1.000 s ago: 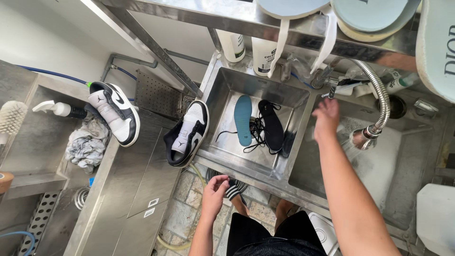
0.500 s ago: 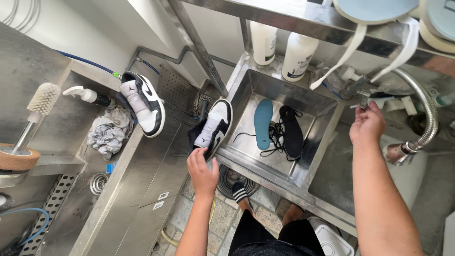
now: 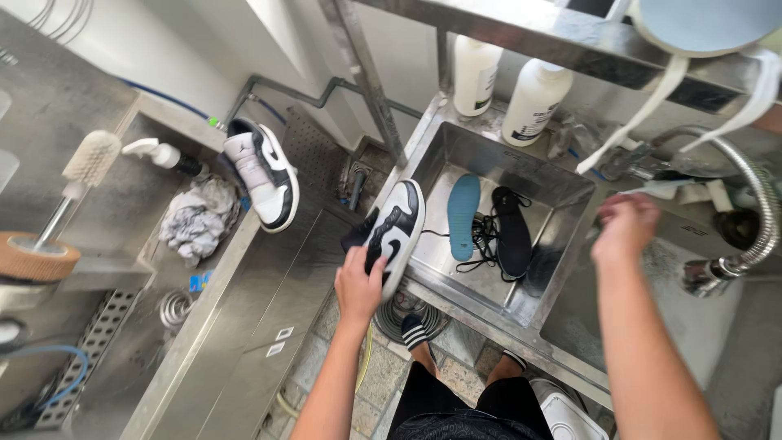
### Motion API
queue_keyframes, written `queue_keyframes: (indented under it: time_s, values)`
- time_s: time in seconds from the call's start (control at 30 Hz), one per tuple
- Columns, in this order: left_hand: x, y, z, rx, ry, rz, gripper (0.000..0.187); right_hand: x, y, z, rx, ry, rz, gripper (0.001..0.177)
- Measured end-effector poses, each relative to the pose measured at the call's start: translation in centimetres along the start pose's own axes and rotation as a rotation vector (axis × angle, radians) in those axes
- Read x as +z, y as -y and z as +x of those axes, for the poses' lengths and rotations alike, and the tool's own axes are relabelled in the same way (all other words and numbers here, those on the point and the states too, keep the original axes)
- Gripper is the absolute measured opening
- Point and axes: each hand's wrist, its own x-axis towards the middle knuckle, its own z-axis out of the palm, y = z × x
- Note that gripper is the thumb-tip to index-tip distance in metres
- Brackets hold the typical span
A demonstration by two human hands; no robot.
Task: The person removes the insole from a sneaker and places it in a sink. They then wash their hands and retrieve a small white block, which they use to scrub the sole of the sneaker. The person rinses the shoe and insole under running water and places them in a sink.
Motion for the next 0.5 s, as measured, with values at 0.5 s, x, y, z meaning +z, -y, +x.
queue_keyframes:
  time_s: [0.5]
  values:
    - [10.8,-7.7,-5.8,-0.734,0.867,-1.429,0.027,-4.5,6.6,-23.8,0.109,0.593,-0.324,0.09]
